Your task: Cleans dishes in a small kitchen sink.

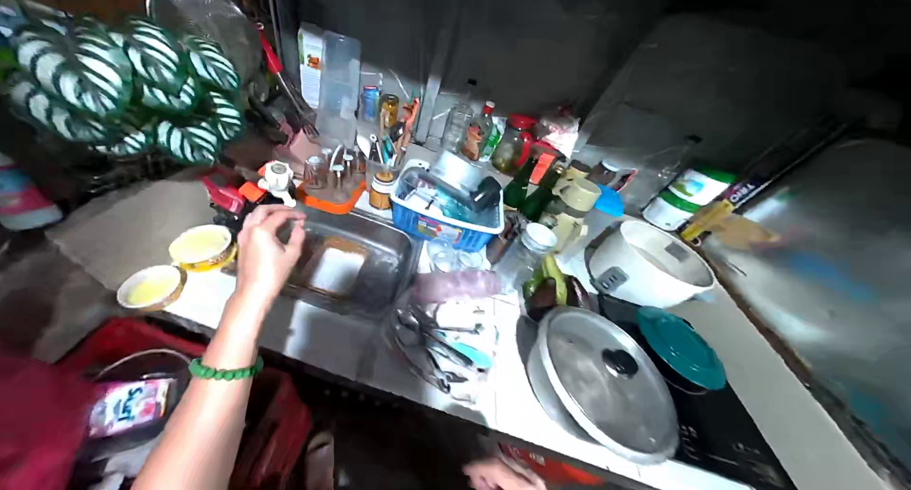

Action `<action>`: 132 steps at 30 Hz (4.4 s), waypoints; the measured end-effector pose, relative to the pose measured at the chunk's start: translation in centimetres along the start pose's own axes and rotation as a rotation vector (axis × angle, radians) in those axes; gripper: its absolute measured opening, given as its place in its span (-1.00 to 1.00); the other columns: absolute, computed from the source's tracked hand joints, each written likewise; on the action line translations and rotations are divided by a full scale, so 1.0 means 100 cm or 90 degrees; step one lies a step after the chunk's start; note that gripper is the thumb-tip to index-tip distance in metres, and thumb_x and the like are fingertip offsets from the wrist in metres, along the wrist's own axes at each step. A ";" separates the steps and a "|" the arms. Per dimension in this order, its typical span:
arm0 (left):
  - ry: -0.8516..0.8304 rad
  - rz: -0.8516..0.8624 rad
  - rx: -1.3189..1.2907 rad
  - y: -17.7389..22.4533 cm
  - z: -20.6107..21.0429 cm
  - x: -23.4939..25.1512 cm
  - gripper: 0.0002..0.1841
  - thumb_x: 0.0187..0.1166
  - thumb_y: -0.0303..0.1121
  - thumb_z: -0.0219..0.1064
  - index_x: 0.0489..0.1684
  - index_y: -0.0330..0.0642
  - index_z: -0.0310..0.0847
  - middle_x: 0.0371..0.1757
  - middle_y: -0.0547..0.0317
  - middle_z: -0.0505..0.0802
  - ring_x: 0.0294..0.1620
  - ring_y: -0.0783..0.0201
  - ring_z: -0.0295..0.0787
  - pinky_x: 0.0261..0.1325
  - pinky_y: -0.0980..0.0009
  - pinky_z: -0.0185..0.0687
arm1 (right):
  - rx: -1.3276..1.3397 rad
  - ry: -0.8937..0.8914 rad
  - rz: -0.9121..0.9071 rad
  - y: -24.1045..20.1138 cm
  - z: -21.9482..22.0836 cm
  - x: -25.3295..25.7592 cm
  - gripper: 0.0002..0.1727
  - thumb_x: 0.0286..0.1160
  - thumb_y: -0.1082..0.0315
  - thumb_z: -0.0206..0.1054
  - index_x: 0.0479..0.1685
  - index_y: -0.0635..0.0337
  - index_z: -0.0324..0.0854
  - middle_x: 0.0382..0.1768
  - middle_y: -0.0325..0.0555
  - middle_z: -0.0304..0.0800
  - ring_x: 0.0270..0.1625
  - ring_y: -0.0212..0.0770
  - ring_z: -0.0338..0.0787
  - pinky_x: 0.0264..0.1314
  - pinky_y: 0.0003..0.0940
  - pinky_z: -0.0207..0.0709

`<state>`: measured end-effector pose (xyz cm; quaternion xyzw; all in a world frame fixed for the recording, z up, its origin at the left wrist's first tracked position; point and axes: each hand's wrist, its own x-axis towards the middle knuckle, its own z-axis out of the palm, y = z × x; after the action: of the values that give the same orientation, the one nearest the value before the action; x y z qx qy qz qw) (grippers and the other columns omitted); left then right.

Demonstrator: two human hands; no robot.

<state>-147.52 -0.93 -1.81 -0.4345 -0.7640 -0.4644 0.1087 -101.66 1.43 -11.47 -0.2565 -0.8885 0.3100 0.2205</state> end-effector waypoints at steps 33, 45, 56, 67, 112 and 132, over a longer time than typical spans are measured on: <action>-0.200 -0.023 0.249 -0.108 0.054 0.142 -0.60 0.60 -0.21 0.43 0.13 -0.40 0.61 0.04 -0.25 0.76 0.08 -0.21 0.78 -0.20 0.07 0.71 | -0.400 -0.574 0.105 -0.064 0.245 0.507 -0.49 0.80 0.23 0.08 0.52 0.44 0.48 0.52 0.41 0.54 0.62 0.36 0.48 0.65 0.33 0.23; -0.264 -0.002 0.230 -0.104 0.039 0.131 -0.56 0.68 -0.22 0.36 0.32 -0.40 0.51 0.23 -0.36 0.67 0.23 -0.34 0.70 -0.06 -0.06 0.74 | -0.398 -0.468 0.145 -0.065 0.241 0.490 -0.54 0.72 0.16 0.19 0.32 0.37 0.64 0.38 0.35 0.68 0.53 0.32 0.57 0.67 0.44 0.02; -0.252 0.036 0.244 -0.113 0.037 0.132 -0.52 0.70 -0.19 0.33 0.33 -0.46 0.52 0.27 -0.37 0.69 0.32 -0.35 0.66 0.15 -0.14 0.68 | -0.191 -0.322 0.327 -0.077 0.257 0.497 -0.56 0.76 0.09 0.16 0.23 0.27 0.70 0.27 0.23 0.78 0.41 0.17 0.73 0.44 0.21 0.52; -0.255 0.009 0.248 -0.110 0.039 0.131 -0.44 0.77 -0.16 0.23 0.49 -0.53 0.37 0.46 -0.50 0.56 0.47 -0.42 0.53 0.33 -0.17 0.59 | -0.122 -0.251 0.360 -0.087 0.259 0.499 -0.65 0.63 0.23 0.28 0.16 0.32 0.71 0.16 0.27 0.81 0.30 0.25 0.78 0.27 0.30 0.58; -0.048 -0.493 -0.430 -0.190 0.113 0.022 -0.41 0.77 -0.29 0.20 0.77 -0.28 0.24 0.72 -0.15 0.47 0.68 0.09 0.44 0.68 0.12 0.37 | 0.552 -0.029 0.408 -0.084 0.271 0.510 -0.64 0.85 0.25 0.08 0.26 0.38 0.59 -0.03 0.10 0.72 -0.07 -0.19 0.68 0.06 -0.26 0.61; 0.114 -0.510 -0.464 -0.206 0.090 0.028 -0.39 0.70 -0.31 0.25 0.76 -0.20 0.25 0.66 -0.14 0.50 0.59 0.09 0.51 0.54 0.10 0.51 | 0.280 0.075 0.475 0.019 0.246 0.465 -0.62 0.67 0.28 0.31 0.38 0.22 0.61 0.47 0.27 0.55 0.45 0.18 0.62 0.44 0.13 0.53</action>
<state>-162.78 3.94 -17.82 -0.0780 -0.6472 -0.7391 -0.1698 -150.46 19.48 -19.35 -0.5239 -0.6341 0.5350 0.1930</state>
